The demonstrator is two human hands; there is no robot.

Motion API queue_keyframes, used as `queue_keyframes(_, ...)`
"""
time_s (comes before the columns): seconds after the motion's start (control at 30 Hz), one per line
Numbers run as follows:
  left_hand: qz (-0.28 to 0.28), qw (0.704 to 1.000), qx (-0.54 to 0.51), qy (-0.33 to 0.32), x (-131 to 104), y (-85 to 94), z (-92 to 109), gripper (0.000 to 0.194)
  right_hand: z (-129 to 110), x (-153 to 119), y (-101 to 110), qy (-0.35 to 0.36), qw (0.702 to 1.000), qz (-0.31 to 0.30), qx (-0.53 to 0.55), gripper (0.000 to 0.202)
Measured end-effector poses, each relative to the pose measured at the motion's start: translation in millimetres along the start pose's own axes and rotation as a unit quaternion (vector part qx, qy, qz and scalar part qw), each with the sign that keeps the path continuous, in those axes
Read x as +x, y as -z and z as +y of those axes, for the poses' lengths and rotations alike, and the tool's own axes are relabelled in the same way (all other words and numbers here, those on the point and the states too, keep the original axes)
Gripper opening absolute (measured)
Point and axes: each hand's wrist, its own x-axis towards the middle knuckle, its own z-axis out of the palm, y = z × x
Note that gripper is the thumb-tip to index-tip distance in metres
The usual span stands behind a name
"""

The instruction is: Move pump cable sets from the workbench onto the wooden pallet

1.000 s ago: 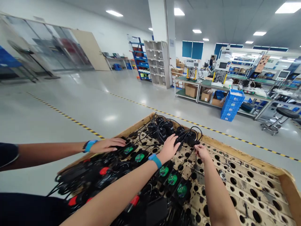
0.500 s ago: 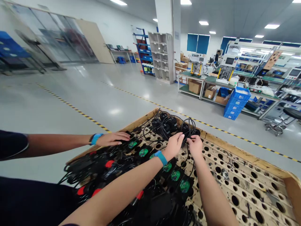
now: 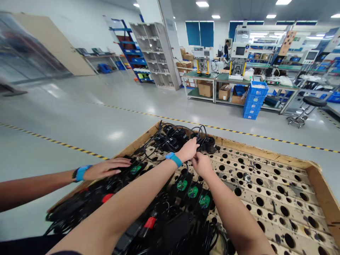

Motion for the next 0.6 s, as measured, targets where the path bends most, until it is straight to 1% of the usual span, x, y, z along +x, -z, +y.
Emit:
queue_keyframes(0.1,-0.007,0.996,0.085,-0.011,-9.6,8.2,-1.7,0.027,8.6,18.4,13.5,-0.031,0.991,0.122,-0.034,0.032)
queue_keyframes(0.13,-0.010,0.994,0.105,-0.009,-10.3,10.4,-1.4,0.027,12.8,26.7,18.3,-0.040,0.987,0.147,-0.059,0.035)
queue_keyframes(0.17,-0.015,0.993,0.120,-0.008,-9.5,11.8,-0.7,0.025,17.7,35.6,22.6,-0.047,0.984,0.147,-0.085,0.039)
queue_keyframes(0.2,-0.020,0.992,0.128,-0.009,-7.0,12.5,0.4,0.023,23.0,44.6,26.3,-0.052,0.985,0.125,-0.110,0.046)
queue_keyframes(0.27,-0.033,0.991,0.129,-0.019,2.0,11.1,3.4,0.018,34.4,61.0,31.1,-0.056,0.988,0.045,-0.138,0.055)
queue_keyframes(0.3,-0.037,0.991,0.125,-0.026,8.0,9.1,5.0,0.016,39.9,67.6,32.3,-0.054,0.988,0.013,-0.144,0.055)
queue_keyframes(0.33,-0.040,0.991,0.120,-0.030,14.4,6.4,6.5,0.015,45.1,72.8,32.9,-0.050,0.988,-0.006,-0.147,0.053)
queue_keyframes(0.4,-0.040,0.993,0.110,-0.027,26.8,-0.5,8.3,0.014,53.4,78.9,32.4,-0.036,0.988,-0.016,-0.149,0.044)
queue_keyframes(0.47,-0.035,0.994,0.104,-0.009,36.2,-8.1,7.8,0.015,58.5,80.4,30.6,-0.023,0.988,-0.017,-0.154,0.038)
queue_keyframes(0.6,-0.032,0.994,0.100,0.023,45.3,-19.0,2.7,0.016,61.6,77.4,26.8,-0.008,0.987,-0.016,-0.160,0.036)
